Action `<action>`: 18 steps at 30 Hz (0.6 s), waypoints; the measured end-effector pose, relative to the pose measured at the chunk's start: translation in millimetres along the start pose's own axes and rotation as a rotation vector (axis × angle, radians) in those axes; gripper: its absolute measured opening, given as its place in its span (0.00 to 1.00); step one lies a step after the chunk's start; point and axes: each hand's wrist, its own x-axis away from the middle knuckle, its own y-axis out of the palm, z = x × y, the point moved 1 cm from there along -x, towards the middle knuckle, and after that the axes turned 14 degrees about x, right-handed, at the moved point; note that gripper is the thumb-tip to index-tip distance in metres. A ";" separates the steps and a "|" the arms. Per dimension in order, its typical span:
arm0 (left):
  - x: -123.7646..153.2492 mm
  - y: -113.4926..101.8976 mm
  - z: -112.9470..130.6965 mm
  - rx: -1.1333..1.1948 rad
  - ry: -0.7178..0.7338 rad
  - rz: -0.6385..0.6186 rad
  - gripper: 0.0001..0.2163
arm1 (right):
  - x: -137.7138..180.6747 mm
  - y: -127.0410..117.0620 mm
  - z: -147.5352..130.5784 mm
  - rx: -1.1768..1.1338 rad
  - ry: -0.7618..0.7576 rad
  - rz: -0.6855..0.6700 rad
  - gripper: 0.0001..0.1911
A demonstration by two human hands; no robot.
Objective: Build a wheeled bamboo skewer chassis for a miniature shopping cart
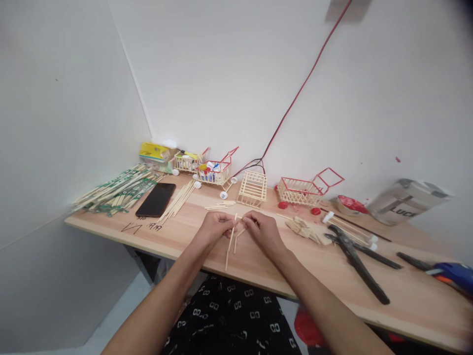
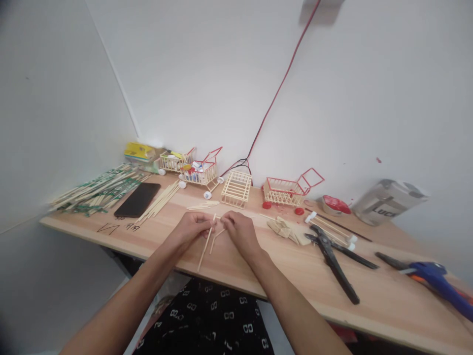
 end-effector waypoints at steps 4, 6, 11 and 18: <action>-0.5 -0.3 -0.8 -0.006 0.000 0.003 0.11 | 0.0 -0.5 -0.4 0.000 -0.003 0.003 0.09; -0.6 -0.7 -1.2 -0.007 -0.002 0.004 0.11 | 0.1 -0.6 -0.6 0.004 -0.003 0.000 0.10; -0.3 -0.8 -0.7 0.004 -0.006 0.001 0.11 | 0.1 -0.7 -1.2 0.007 -0.006 0.004 0.10; 0.2 -0.7 -0.1 -0.006 0.003 0.006 0.11 | -0.2 -0.9 -1.4 0.023 -0.010 0.003 0.10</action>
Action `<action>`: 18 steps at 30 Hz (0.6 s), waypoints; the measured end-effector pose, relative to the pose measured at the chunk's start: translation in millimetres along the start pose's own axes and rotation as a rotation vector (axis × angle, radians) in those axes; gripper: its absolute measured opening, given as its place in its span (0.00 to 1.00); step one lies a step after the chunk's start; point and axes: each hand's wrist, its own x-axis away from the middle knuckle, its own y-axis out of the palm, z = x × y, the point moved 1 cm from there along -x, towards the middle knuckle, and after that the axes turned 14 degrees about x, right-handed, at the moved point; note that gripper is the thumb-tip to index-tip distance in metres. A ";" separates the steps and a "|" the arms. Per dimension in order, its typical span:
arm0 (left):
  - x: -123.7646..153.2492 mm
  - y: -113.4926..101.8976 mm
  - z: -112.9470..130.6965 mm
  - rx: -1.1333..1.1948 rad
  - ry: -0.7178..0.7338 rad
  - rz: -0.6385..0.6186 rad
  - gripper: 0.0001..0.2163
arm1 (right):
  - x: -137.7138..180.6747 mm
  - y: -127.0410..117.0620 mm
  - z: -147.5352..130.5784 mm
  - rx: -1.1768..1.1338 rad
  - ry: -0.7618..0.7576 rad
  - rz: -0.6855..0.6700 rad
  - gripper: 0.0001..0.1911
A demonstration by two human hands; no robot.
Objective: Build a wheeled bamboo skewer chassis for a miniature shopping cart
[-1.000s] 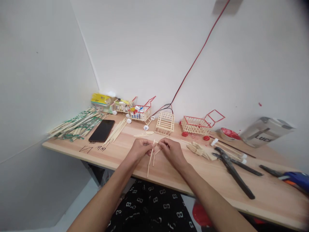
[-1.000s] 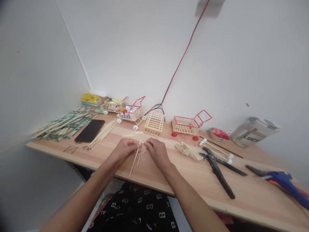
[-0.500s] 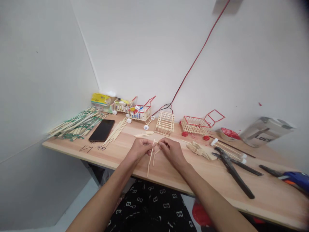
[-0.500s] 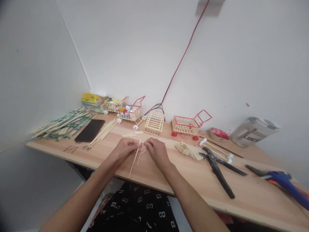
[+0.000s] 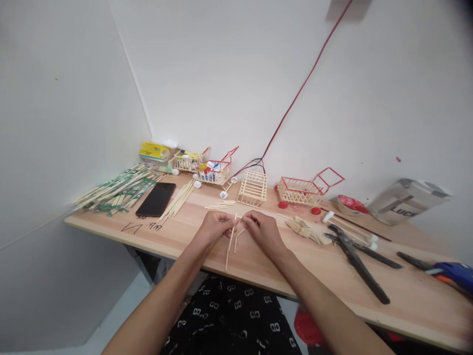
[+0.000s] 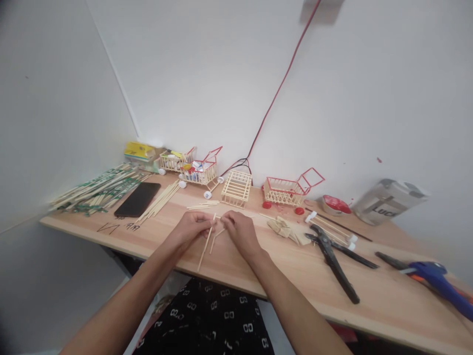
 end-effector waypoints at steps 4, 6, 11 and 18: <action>-0.7 -0.3 -1.1 0.003 -0.013 0.009 0.10 | 0.1 0.5 0.3 -0.003 0.005 0.000 0.10; -1.2 -0.5 -1.4 0.007 -0.016 0.010 0.10 | 0.1 0.4 0.1 -0.001 0.008 -0.001 0.10; -0.6 0.0 0.2 0.000 -0.012 0.005 0.11 | -0.2 0.0 0.1 0.009 0.015 -0.007 0.09; 1.7 1.3 2.4 -0.002 -0.014 0.001 0.12 | -0.1 0.1 0.5 0.010 0.008 0.004 0.10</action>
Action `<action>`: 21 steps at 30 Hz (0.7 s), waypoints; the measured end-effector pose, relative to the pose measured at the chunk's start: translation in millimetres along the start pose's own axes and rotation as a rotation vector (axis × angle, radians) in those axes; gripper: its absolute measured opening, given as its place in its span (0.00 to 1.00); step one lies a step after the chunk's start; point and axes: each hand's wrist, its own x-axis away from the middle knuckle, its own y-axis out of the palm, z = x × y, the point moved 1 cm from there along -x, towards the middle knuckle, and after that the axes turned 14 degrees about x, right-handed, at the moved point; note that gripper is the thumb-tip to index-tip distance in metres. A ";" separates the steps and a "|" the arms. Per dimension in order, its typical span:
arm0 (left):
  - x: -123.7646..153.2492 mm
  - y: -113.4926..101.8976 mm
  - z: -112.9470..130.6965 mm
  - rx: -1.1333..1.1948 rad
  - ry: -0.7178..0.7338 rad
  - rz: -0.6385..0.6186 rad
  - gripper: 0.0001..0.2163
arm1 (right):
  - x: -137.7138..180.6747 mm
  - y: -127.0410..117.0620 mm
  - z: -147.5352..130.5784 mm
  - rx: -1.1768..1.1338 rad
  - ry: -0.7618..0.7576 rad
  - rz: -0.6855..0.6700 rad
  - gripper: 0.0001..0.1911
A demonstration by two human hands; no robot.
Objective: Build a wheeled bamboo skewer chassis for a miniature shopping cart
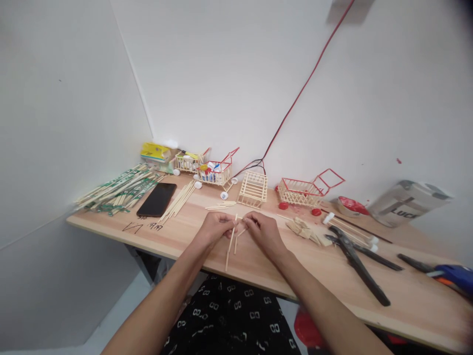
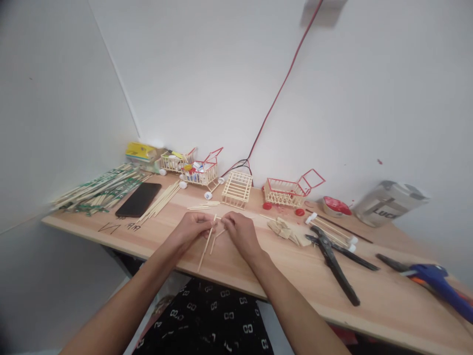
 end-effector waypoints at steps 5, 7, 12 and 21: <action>-2.4 -1.9 -3.4 -0.004 0.002 0.010 0.11 | 0.5 0.7 0.9 -0.003 0.000 -0.004 0.09; -3.3 -2.8 -4.9 -0.008 0.006 0.012 0.10 | 0.5 0.8 0.8 -0.001 0.002 -0.006 0.09; -3.7 -4.1 -7.0 -0.013 0.008 0.018 0.09 | -0.2 0.8 0.2 -0.007 0.006 -0.009 0.09; -2.7 -4.1 -6.2 0.030 -0.004 0.027 0.11 | -0.7 0.9 0.9 -0.011 0.027 -0.009 0.09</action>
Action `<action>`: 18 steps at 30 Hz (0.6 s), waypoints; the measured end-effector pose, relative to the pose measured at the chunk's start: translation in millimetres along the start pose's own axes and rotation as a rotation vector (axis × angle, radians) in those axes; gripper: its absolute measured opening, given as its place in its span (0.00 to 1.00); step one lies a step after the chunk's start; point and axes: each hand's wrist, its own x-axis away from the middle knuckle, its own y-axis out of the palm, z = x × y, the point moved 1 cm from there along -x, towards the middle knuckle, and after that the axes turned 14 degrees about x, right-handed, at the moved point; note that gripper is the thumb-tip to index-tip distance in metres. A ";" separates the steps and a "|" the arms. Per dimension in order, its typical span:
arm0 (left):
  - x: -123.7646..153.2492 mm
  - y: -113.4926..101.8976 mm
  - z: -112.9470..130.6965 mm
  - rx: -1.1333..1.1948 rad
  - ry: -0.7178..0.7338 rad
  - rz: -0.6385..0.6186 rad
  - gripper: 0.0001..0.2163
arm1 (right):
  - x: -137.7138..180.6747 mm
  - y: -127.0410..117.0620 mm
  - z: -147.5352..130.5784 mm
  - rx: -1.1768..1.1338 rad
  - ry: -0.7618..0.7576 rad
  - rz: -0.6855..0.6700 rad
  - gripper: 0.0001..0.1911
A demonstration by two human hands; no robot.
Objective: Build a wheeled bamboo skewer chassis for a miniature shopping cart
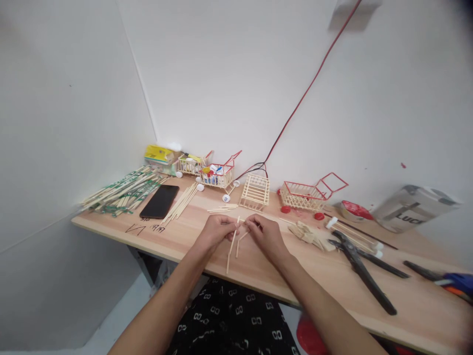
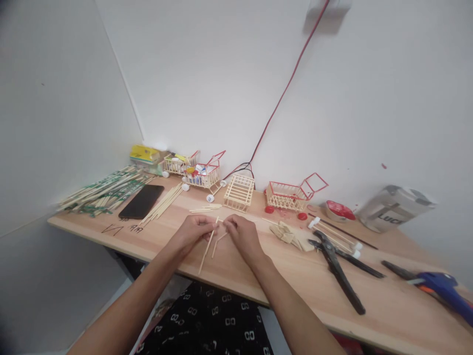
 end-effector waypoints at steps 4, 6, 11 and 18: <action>-1.3 -1.5 -2.1 0.002 0.004 -0.006 0.12 | -0.1 -1.0 -0.1 0.005 0.003 0.004 0.09; -1.6 -2.3 -2.9 0.005 0.010 -0.019 0.13 | 0.0 -1.5 0.0 0.003 0.003 0.000 0.09; -1.2 -2.4 -3.3 0.049 -0.007 -0.020 0.13 | 0.6 -0.9 1.6 -0.014 0.014 -0.001 0.09; 2.2 0.7 0.9 0.044 -0.012 -0.008 0.13 | 0.5 -0.2 3.0 -0.020 0.019 -0.001 0.08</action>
